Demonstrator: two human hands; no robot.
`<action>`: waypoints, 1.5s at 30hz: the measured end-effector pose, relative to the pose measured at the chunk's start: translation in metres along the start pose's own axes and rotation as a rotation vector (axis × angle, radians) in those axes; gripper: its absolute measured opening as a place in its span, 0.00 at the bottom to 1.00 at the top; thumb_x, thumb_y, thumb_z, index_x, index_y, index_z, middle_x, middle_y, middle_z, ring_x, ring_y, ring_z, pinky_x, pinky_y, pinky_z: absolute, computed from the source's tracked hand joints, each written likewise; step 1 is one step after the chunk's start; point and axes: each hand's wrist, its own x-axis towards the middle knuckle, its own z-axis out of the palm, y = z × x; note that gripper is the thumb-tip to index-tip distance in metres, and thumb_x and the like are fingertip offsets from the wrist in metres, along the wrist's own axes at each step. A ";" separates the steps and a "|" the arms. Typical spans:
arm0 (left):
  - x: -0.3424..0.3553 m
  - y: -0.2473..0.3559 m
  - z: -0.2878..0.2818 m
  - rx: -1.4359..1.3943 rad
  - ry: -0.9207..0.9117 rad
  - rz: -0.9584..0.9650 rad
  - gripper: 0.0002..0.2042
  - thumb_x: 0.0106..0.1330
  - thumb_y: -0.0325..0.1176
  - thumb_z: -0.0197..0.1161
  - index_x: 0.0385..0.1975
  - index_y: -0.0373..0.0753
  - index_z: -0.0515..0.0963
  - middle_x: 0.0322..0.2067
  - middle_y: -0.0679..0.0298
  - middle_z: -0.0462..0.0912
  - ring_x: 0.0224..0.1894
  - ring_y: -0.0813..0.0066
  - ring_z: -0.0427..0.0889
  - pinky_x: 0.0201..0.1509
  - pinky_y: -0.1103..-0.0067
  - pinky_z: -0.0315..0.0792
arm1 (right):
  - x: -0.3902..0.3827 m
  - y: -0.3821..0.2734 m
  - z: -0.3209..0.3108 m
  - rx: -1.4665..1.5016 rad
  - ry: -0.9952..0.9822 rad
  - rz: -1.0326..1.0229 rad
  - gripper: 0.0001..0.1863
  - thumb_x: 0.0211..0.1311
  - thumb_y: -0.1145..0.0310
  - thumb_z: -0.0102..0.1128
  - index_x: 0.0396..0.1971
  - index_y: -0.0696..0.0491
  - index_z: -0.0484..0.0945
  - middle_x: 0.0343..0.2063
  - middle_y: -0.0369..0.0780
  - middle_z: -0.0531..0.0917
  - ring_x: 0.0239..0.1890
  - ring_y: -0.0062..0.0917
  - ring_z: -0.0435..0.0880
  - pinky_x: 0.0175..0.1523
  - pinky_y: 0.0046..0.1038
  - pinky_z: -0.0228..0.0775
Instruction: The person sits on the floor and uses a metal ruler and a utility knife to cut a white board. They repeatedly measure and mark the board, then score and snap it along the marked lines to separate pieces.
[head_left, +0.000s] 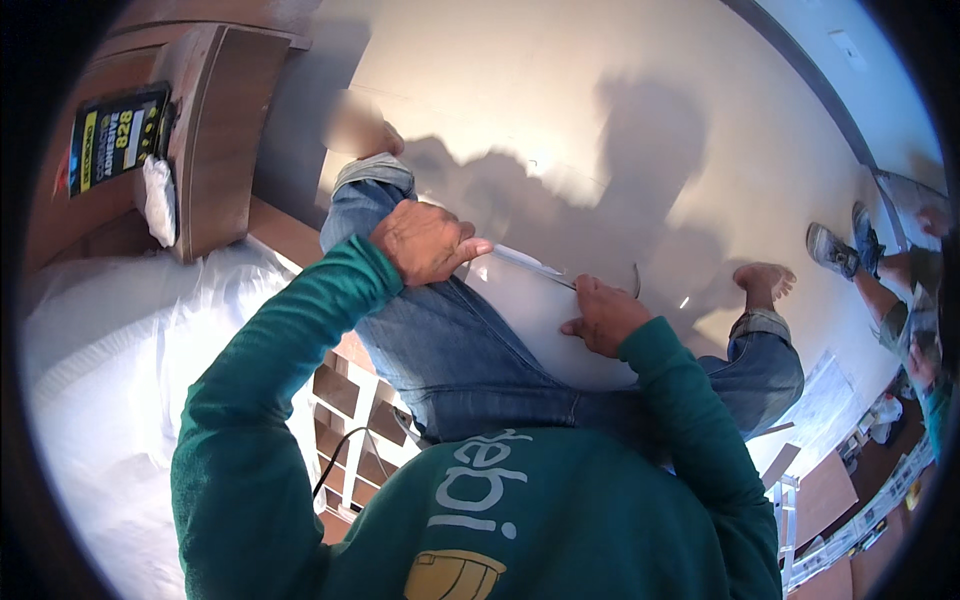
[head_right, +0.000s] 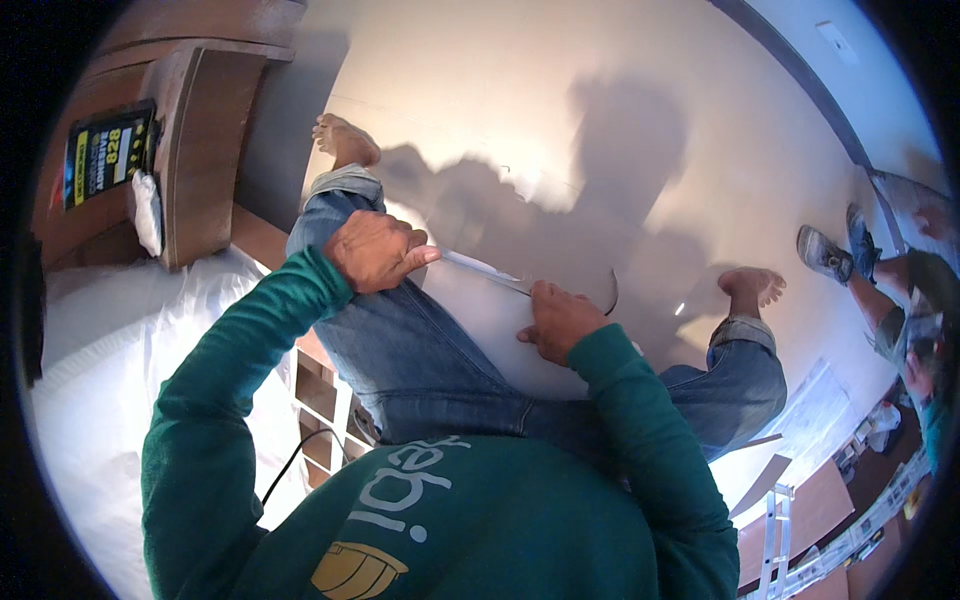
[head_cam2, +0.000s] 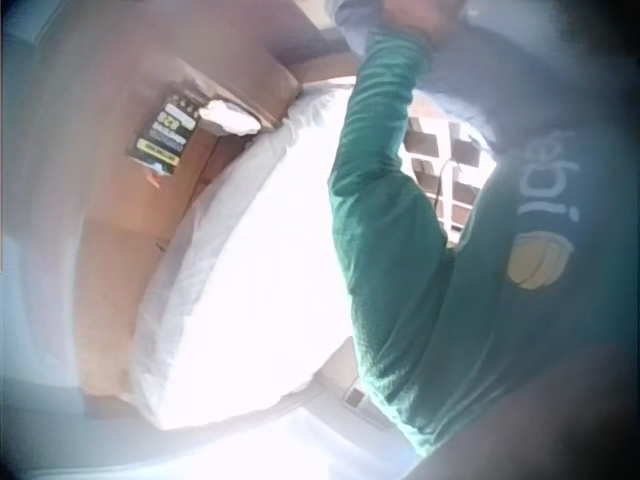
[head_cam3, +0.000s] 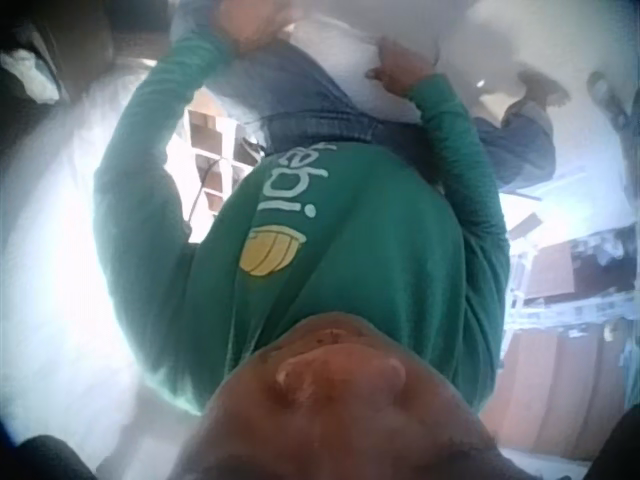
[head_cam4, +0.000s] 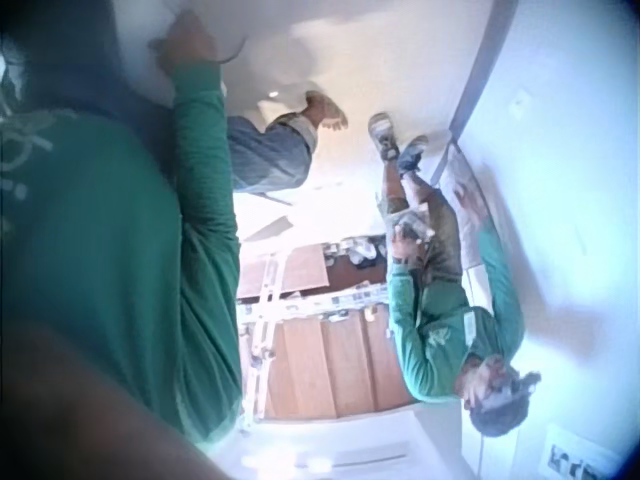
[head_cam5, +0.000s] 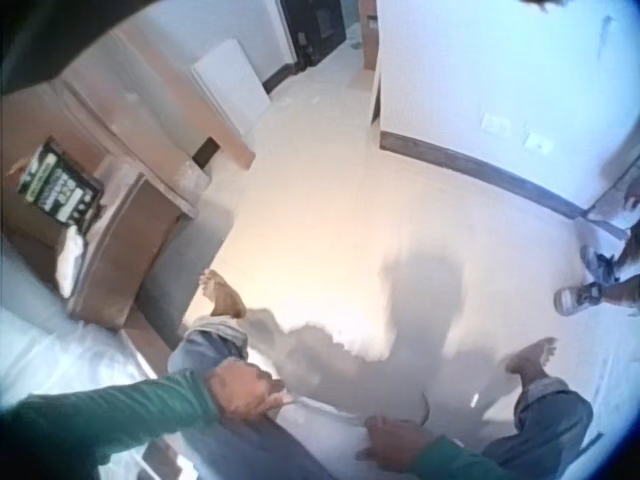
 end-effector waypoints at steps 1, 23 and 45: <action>0.001 0.000 -0.001 0.000 0.009 0.006 0.37 0.81 0.65 0.35 0.40 0.41 0.87 0.30 0.51 0.87 0.39 0.49 0.88 0.45 0.57 0.82 | 0.000 -0.001 -0.001 -0.012 0.000 -0.001 0.29 0.66 0.55 0.71 0.51 0.62 0.69 0.50 0.55 0.82 0.56 0.54 0.82 0.62 0.48 0.73; -0.003 -0.040 0.016 -0.043 0.004 -0.013 0.39 0.80 0.67 0.30 0.39 0.39 0.84 0.34 0.49 0.84 0.45 0.47 0.85 0.50 0.56 0.80 | 0.023 -0.021 -0.005 -0.012 -0.076 0.039 0.31 0.66 0.54 0.73 0.50 0.62 0.65 0.52 0.61 0.80 0.58 0.57 0.79 0.61 0.46 0.73; -0.050 -0.071 -0.033 -0.372 0.681 -0.531 0.39 0.80 0.69 0.37 0.29 0.33 0.74 0.23 0.53 0.73 0.29 0.58 0.74 0.39 0.66 0.71 | 0.099 -0.021 -0.035 0.678 -0.173 -0.045 0.23 0.74 0.46 0.62 0.43 0.54 0.88 0.34 0.38 0.89 0.40 0.24 0.86 0.47 0.33 0.75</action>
